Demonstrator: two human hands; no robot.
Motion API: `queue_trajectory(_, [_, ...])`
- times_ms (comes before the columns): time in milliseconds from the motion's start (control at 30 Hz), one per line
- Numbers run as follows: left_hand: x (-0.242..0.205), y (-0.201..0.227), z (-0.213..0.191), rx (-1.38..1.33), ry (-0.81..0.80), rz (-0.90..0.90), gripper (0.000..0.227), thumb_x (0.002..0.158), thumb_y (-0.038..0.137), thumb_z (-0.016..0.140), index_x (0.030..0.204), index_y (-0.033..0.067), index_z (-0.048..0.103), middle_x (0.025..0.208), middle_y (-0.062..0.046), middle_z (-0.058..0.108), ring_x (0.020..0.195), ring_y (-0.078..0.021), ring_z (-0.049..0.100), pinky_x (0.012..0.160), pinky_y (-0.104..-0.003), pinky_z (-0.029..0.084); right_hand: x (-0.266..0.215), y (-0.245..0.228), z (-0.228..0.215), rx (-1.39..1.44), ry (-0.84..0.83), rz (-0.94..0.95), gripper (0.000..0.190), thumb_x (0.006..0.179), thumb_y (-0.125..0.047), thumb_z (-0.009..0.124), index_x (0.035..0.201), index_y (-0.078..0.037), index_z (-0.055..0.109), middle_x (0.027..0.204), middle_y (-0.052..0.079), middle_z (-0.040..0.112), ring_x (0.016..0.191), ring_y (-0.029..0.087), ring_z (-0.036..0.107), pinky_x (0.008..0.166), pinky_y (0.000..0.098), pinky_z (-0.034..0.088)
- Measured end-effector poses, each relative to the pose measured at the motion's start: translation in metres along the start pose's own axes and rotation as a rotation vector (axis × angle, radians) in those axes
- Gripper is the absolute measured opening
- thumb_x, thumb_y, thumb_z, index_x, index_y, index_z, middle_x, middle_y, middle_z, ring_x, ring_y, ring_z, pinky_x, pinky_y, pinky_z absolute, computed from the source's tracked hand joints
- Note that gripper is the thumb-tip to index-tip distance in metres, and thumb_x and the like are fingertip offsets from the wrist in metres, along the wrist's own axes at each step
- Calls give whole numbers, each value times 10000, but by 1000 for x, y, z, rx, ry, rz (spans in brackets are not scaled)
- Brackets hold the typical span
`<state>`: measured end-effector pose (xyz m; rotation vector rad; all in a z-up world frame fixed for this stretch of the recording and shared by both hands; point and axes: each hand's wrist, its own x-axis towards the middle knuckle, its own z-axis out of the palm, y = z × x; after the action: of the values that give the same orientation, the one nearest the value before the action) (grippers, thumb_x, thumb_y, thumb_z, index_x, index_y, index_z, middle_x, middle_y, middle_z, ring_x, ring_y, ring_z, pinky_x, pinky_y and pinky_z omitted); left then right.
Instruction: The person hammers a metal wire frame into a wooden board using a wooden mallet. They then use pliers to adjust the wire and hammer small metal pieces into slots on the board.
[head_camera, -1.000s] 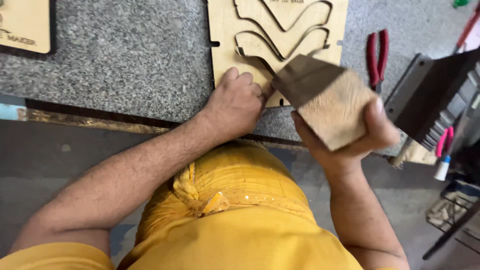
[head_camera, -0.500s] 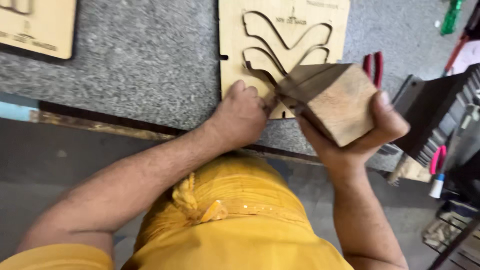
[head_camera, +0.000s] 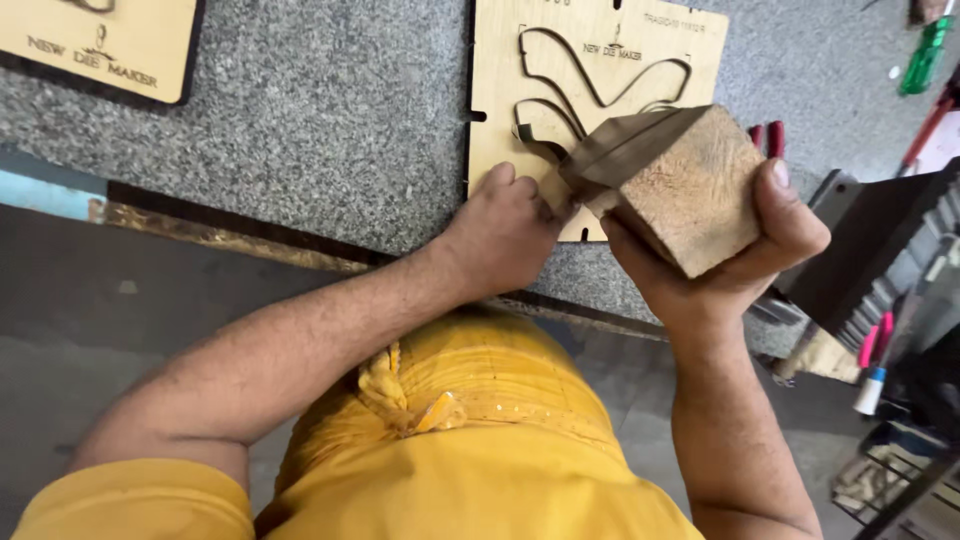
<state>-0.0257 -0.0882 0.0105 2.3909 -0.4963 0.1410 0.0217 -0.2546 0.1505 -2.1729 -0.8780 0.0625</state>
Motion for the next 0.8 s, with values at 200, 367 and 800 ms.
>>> queue_trajectory(200, [3,1,-7,57,-21,76,420,917,151,532,1279,24,703,747,-34,653,774,-220,585,760,-425,405,7,-7,-11,-425,226,-134,1058,736,17,1005,1524,-97,309,1366,158,448,1183,351,550,1036,418,566])
queue_trajectory(367, [2,-3,-8,80,-124,100,478,928,171,520,1379,52,625,717,-6,669,783,-210,612,842,-432,408,27,-13,13,-343,195,-172,1019,770,109,931,1528,-148,299,1403,122,480,1188,301,604,1006,369,580])
queue_trajectory(800, [-1,-8,-9,93,-48,117,452,973,205,534,1393,46,592,784,-15,678,838,-225,627,858,-421,402,19,-8,-7,-473,122,-55,1129,656,39,927,1533,-102,230,1424,168,431,1280,423,509,1110,488,496])
